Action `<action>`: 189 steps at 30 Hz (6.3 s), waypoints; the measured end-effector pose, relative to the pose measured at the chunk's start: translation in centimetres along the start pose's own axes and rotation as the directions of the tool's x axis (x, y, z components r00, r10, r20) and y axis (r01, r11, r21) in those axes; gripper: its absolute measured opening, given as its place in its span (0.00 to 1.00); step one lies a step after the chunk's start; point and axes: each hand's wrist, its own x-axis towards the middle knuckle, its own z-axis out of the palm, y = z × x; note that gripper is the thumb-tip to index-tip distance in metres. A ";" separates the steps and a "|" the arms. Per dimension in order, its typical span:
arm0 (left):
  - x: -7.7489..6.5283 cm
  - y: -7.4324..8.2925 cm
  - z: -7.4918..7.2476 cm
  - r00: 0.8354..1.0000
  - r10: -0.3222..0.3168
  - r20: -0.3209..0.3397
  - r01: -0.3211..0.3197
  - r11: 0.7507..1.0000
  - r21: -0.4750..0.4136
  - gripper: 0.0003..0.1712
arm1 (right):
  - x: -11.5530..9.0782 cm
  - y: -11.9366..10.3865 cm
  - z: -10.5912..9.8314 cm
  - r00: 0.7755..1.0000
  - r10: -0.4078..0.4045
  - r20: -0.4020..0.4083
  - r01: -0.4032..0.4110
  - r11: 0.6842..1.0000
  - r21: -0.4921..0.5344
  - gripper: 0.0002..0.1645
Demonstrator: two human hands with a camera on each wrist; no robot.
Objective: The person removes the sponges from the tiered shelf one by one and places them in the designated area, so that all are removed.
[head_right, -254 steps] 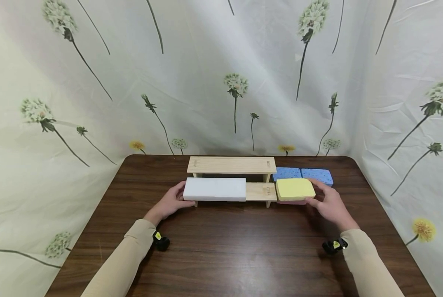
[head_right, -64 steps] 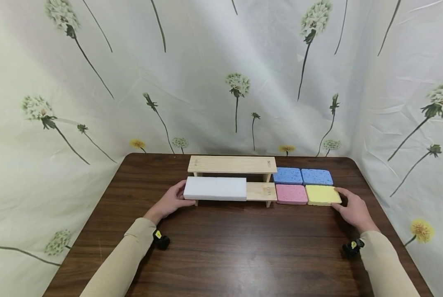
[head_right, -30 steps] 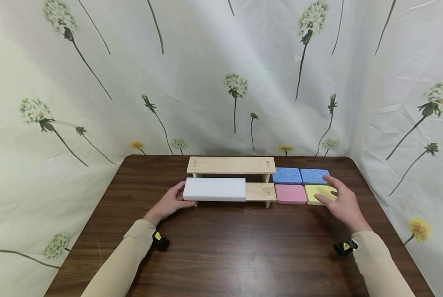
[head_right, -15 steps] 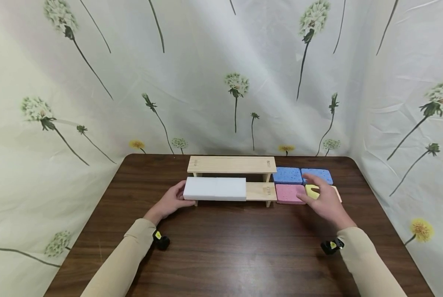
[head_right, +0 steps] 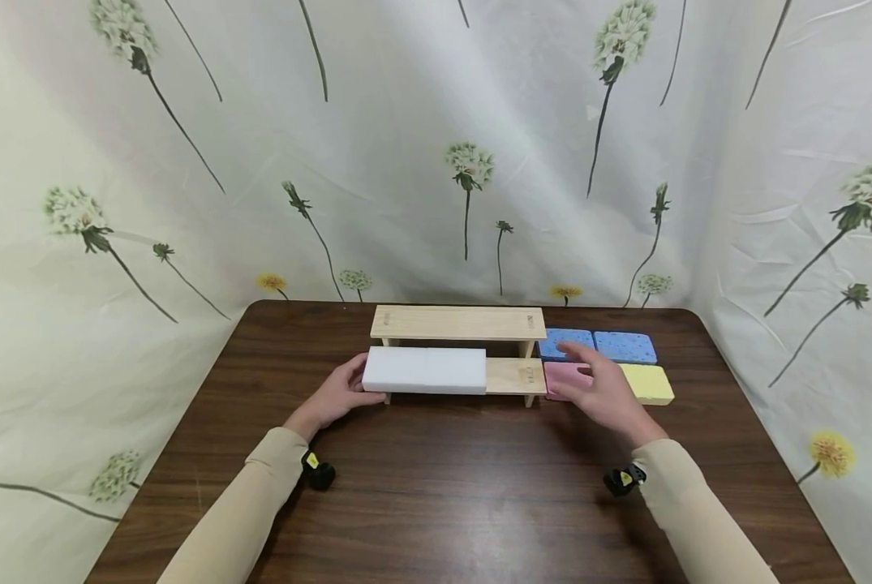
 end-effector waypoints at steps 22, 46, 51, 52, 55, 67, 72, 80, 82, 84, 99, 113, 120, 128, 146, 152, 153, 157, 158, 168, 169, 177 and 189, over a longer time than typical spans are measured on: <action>0.1 -0.1 -0.1 1.000 0.000 0.001 0.000 1.000 0.021 0.48 | 2.1 -2.6 4.0 0.987 -0.147 0.068 0.147 0.989 0.010 0.42; 0.2 -0.3 0.0 1.000 0.006 0.003 -0.006 1.000 0.001 0.48 | 4.2 -4.4 7.1 0.976 -0.149 0.161 0.164 0.983 -0.081 0.49; 0.2 -0.2 0.0 1.000 0.017 0.004 -0.017 1.000 -0.015 0.47 | 4.4 -4.7 7.4 0.976 -0.139 0.169 0.154 0.985 -0.077 0.50; 0.2 -0.2 0.0 1.000 0.018 0.004 -0.018 1.000 -0.017 0.47 | 4.4 -4.8 7.4 0.976 -0.133 0.171 0.147 0.986 -0.074 0.50; 0.2 -0.2 0.0 1.000 0.021 0.004 -0.021 1.000 -0.016 0.47 | 4.4 -5.1 7.5 0.978 -0.108 0.176 0.121 0.990 -0.066 0.51; 0.1 -0.1 0.0 1.000 0.017 0.008 -0.017 1.000 -0.012 0.47 | 4.7 -5.0 8.0 0.982 -0.098 0.161 0.114 0.989 -0.093 0.51; 0.1 -0.2 -0.1 1.000 0.014 0.008 -0.014 1.000 -0.005 0.47 | 4.8 -4.9 8.3 0.985 -0.097 0.146 0.109 0.991 -0.079 0.49; 0.1 -0.1 -0.1 1.000 0.016 0.007 -0.016 1.000 -0.003 0.46 | 4.9 -4.9 8.5 0.986 -0.093 0.142 0.106 0.991 -0.085 0.49; 0.1 -0.2 -0.1 1.000 0.014 0.009 -0.014 1.000 -0.006 0.47 | 4.9 -4.9 8.5 0.987 -0.087 0.136 0.099 0.991 -0.085 0.49; 0.2 -0.2 -0.2 1.000 0.011 0.010 -0.011 1.000 -0.004 0.47 | 4.9 -4.8 8.6 0.988 -0.081 0.133 0.092 0.993 -0.079 0.49; 0.3 -0.2 -0.1 1.000 0.018 0.008 -0.018 1.000 -0.022 0.47 | 4.7 -4.3 8.5 0.992 -0.068 0.104 0.074 0.996 -0.056 0.47; 0.3 -0.3 -0.1 1.000 0.015 0.005 -0.014 1.000 -0.011 0.47 | 3.5 -4.2 7.4 0.992 -0.099 0.075 0.101 0.994 -0.031 0.46; 0.2 -0.3 -0.1 1.000 0.019 0.004 -0.019 1.000 -0.012 0.47 | 2.8 -3.8 6.9 0.994 -0.073 0.080 0.074 0.997 -0.014 0.46; 0.3 -0.3 -0.1 1.000 0.023 0.004 -0.023 1.000 -0.014 0.47 | 2.1 -4.0 6.3 0.995 -0.048 0.088 0.047 0.999 0.017 0.46; 0.2 -0.2 -0.1 1.000 0.028 0.006 -0.028 1.000 -0.004 0.48 | 0.1 -2.7 4.8 0.998 -0.020 0.063 0.021 1.000 -0.005 0.49; 0.2 -0.2 -0.1 1.000 0.028 0.001 -0.028 1.000 0.010 0.48 | -0.7 -2.0 4.4 0.998 -0.011 0.059 0.012 1.000 -0.011 0.49; 0.2 -0.2 -0.1 1.000 0.026 -0.001 -0.026 1.000 0.011 0.48 | -0.8 -1.9 4.3 0.998 -0.007 0.059 0.007 1.000 -0.015 0.49; 0.2 -0.4 -0.1 1.000 0.022 0.001 -0.022 1.000 0.009 0.47 | -1.4 -1.5 3.9 0.998 -0.020 0.052 0.020 1.000 -0.012 0.49; 0.2 -0.5 -0.1 1.000 0.022 0.001 -0.022 1.000 0.005 0.47 | -1.5 -1.4 3.8 0.998 -0.029 0.049 0.029 1.000 -0.010 0.50; 0.2 -0.2 -0.1 1.000 0.018 -0.002 -0.018 1.000 0.003 0.46 | -2.4 -0.5 3.2 0.998 -0.047 0.040 0.047 0.999 -0.006 0.50; 0.1 -0.2 0.0 1.000 0.017 -0.001 -0.017 1.000 0.000 0.47 | -2.5 -0.4 3.2 0.998 -0.043 0.041 0.043 0.999 -0.002 0.50; 0.0 -0.3 0.2 1.000 0.010 0.003 -0.010 1.000 -0.016 0.47 | -3.6 0.1 2.9 0.998 -0.001 0.058 0.001 1.000 -0.004 0.48; 0.1 -0.3 0.1 1.000 0.018 0.003 -0.018 1.000 -0.025 0.48 | -4.8 0.3 1.7 0.996 0.062 0.071 -0.060 0.998 -0.033 0.49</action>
